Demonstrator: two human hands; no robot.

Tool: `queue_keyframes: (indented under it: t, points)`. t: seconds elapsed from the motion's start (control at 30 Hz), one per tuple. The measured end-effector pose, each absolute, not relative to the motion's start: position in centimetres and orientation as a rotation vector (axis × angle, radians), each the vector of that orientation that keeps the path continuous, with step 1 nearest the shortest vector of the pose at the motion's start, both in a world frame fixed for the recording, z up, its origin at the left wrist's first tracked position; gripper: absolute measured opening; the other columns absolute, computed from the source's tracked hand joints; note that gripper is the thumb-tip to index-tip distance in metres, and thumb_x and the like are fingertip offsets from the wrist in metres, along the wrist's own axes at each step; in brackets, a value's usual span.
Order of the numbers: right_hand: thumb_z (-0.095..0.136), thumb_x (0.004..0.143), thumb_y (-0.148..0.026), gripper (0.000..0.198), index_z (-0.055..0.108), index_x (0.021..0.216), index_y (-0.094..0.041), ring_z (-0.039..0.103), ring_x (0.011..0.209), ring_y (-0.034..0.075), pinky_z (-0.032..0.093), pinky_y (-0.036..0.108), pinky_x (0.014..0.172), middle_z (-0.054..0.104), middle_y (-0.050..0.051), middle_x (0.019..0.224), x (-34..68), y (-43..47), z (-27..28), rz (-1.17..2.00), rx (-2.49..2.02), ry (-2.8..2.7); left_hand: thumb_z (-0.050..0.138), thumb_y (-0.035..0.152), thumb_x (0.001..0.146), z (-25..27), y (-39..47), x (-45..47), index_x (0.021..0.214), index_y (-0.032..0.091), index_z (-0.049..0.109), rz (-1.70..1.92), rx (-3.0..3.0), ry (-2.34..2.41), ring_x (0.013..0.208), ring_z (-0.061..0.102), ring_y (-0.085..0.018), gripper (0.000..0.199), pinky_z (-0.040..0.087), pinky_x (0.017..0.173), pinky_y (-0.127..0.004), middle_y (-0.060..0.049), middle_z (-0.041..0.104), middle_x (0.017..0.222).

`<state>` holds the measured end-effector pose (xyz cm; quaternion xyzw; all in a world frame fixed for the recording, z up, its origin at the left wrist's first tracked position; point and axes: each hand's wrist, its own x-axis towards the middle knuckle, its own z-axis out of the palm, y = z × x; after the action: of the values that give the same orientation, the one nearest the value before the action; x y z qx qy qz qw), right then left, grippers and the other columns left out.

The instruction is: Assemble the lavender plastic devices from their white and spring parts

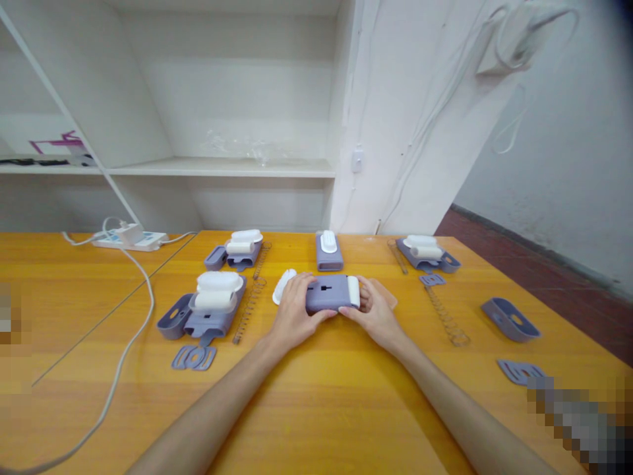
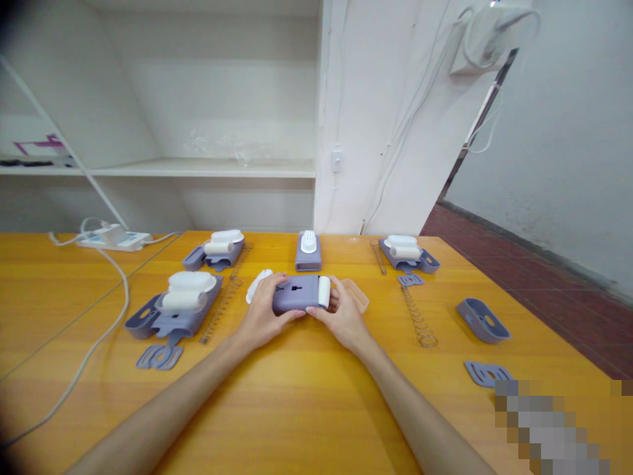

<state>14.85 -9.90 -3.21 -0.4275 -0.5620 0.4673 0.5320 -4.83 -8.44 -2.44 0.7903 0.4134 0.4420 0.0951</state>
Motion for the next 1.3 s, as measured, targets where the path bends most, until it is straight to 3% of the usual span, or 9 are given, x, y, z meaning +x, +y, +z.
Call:
queue_keyframes:
  t: [0.3, 0.53, 0.7, 0.83, 0.9, 0.97, 1.07, 1.17, 1.3]
  points:
    - [0.077, 0.064, -0.029, 0.077, 0.037, 0.129, -0.020, 0.058, 0.110, 0.024, 0.046, 0.041, 0.095, 0.056, 0.014, 0.126, 15.3, -9.8, -3.3, 1.085, -1.050, -1.419, 0.074, 0.041, 0.066, -2.4, -8.6, -4.8, 0.114, 0.022, 0.044, 1.297, 2.375, 1.216, 0.115, 0.046, -0.028, 0.060, 0.036, 0.099, -0.047, -0.011, 0.051, 0.122]
    - [0.072, 0.069, -0.032, 0.080, 0.034, 0.139, -0.021, 0.057, 0.111, 0.024, 0.044, 0.044, 0.098, 0.054, 0.009, 0.130, 14.9, -10.1, -3.1, 1.068, -1.042, -1.463, 0.073, 0.040, 0.068, -2.4, -8.6, -4.8, 0.114, 0.022, 0.044, 1.304, 2.369, 1.196, 0.117, 0.044, -0.028, 0.057, 0.034, 0.100, -0.048, -0.011, 0.049, 0.124]
    - [0.063, 0.077, -0.035, 0.067, 0.039, 0.137, -0.022, 0.051, 0.117, 0.024, 0.041, 0.042, 0.099, 0.052, 0.007, 0.132, 14.2, -10.8, -2.6, 0.749, -1.107, -1.582, 0.071, 0.042, 0.070, -2.3, -8.6, -4.7, 0.113, 0.022, 0.045, 1.373, 2.330, 1.254, 0.116, 0.045, -0.026, 0.055, 0.035, 0.100, -0.046, -0.010, 0.050, 0.123]
    - [0.049, 0.086, -0.035, 0.031, 0.063, 0.109, -0.021, 0.055, 0.100, 0.023, 0.041, 0.040, 0.091, 0.063, 0.008, 0.107, 14.4, -11.3, -2.0, 0.315, -1.257, -1.668, 0.072, 0.043, 0.069, -2.1, -8.8, -4.7, 0.110, 0.021, 0.046, 1.413, 2.329, 1.274, 0.112, 0.047, -0.025, 0.053, 0.036, 0.097, -0.044, -0.009, 0.053, 0.118]
    - [0.041, 0.089, -0.033, 0.030, 0.068, 0.085, -0.019, 0.054, 0.091, 0.023, 0.038, 0.041, 0.089, 0.062, 0.009, 0.091, 14.9, -11.2, -1.9, 0.024, -1.385, -1.579, 0.071, 0.043, 0.069, -2.0, -8.8, -4.7, 0.109, 0.021, 0.047, 1.413, 2.336, 1.266, 0.111, 0.047, -0.025, 0.051, 0.036, 0.097, -0.044, -0.009, 0.053, 0.118]
    - [0.040, 0.089, -0.032, 0.032, 0.067, 0.079, -0.018, 0.052, 0.092, 0.023, 0.035, 0.042, 0.089, 0.059, 0.009, 0.090, 15.4, -11.0, -1.7, -0.203, -1.485, -1.502, 0.071, 0.043, 0.070, -1.9, -8.9, -4.7, 0.108, 0.021, 0.047, 1.415, 2.332, 1.270, 0.110, 0.048, -0.025, 0.050, 0.036, 0.097, -0.043, -0.009, 0.053, 0.116]
    - [0.047, 0.084, -0.033, 0.030, 0.063, 0.103, -0.017, 0.046, 0.103, 0.028, 0.033, 0.044, 0.089, 0.053, 0.013, 0.109, 16.2, -10.6, -1.7, -0.402, -1.655, -1.432, 0.071, 0.043, 0.070, -2.0, -8.9, -4.7, 0.109, 0.021, 0.046, 1.421, 2.318, 1.283, 0.109, 0.049, -0.025, 0.051, 0.037, 0.096, -0.044, -0.008, 0.054, 0.114]
    - [0.050, 0.079, -0.031, 0.048, 0.048, 0.125, -0.015, 0.038, 0.114, 0.034, 0.030, 0.048, 0.091, 0.042, 0.017, 0.125, 17.2, -9.9, -2.1, -0.491, -1.838, -1.366, 0.071, 0.042, 0.070, -2.0, -8.8, -4.8, 0.111, 0.022, 0.045, 1.418, 2.305, 1.289, 0.109, 0.048, -0.026, 0.052, 0.037, 0.096, -0.044, -0.009, 0.053, 0.116]
    - [0.050, 0.076, -0.029, 0.062, 0.036, 0.133, -0.009, 0.033, 0.121, 0.036, 0.026, 0.050, 0.097, 0.036, 0.023, 0.131, 18.8, -8.9, -3.6, -0.492, -1.991, -1.378, 0.071, 0.041, 0.069, -2.1, -8.7, -4.8, 0.111, 0.022, 0.044, 1.440, 2.281, 1.301, 0.109, 0.048, -0.026, 0.054, 0.037, 0.096, -0.044, -0.008, 0.053, 0.115]
